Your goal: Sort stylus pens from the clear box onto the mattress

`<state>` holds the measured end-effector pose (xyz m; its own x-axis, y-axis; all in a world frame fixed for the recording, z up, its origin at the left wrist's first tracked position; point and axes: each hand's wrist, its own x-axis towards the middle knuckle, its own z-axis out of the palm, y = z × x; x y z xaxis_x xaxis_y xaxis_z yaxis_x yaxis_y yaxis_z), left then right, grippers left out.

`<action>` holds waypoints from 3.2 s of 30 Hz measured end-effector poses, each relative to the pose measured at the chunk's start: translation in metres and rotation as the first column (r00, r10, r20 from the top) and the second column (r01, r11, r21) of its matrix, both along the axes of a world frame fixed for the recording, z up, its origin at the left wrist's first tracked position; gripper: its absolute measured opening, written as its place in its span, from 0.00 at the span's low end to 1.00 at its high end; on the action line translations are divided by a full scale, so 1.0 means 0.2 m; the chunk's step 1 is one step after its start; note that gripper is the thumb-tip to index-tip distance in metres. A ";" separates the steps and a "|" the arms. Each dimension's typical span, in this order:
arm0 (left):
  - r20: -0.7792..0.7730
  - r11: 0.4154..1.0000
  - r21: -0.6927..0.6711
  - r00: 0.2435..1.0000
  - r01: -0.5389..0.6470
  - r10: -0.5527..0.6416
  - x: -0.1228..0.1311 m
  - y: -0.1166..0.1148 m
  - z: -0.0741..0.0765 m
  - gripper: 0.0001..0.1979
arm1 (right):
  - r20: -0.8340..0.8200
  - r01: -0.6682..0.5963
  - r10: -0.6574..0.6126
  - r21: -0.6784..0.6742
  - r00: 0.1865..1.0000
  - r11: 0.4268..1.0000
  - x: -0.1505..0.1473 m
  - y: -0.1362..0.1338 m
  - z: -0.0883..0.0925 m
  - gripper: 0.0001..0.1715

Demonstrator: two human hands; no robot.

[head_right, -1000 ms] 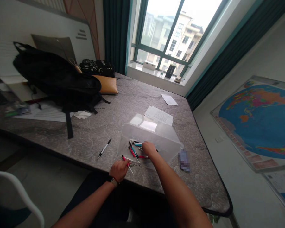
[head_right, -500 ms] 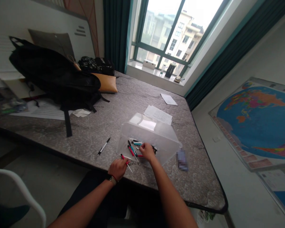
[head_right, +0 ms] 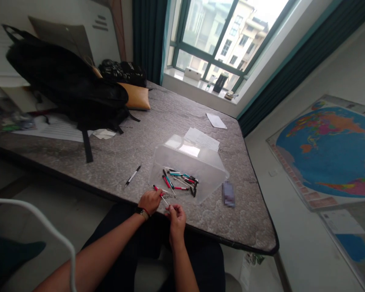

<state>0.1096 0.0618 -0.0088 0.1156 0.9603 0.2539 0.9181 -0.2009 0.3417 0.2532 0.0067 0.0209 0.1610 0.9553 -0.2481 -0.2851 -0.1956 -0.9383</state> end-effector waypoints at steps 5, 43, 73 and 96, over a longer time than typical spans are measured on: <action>-0.011 1.000 -0.011 1.000 -0.004 0.004 0.00 0.00 0.01 0.17 | 0.097 -0.054 0.060 -0.071 0.993 0.996 0.03 0.00 -0.03 0.19; 0.023 1.000 -0.001 1.000 0.001 0.000 0.00 0.01 -0.04 0.17 | 0.676 -0.409 0.432 -0.207 0.597 0.889 0.14 0.17 0.23 0.09; 0.017 1.000 0.029 1.000 -0.003 0.002 0.00 0.01 -0.06 0.18 | 0.916 -0.417 0.200 -0.040 0.347 0.908 0.03 0.14 0.25 0.08; 0.036 1.000 0.012 0.999 -0.010 0.010 0.00 0.01 -0.06 0.17 | 0.890 -0.435 0.204 -0.006 0.409 0.901 0.04 0.15 0.23 0.12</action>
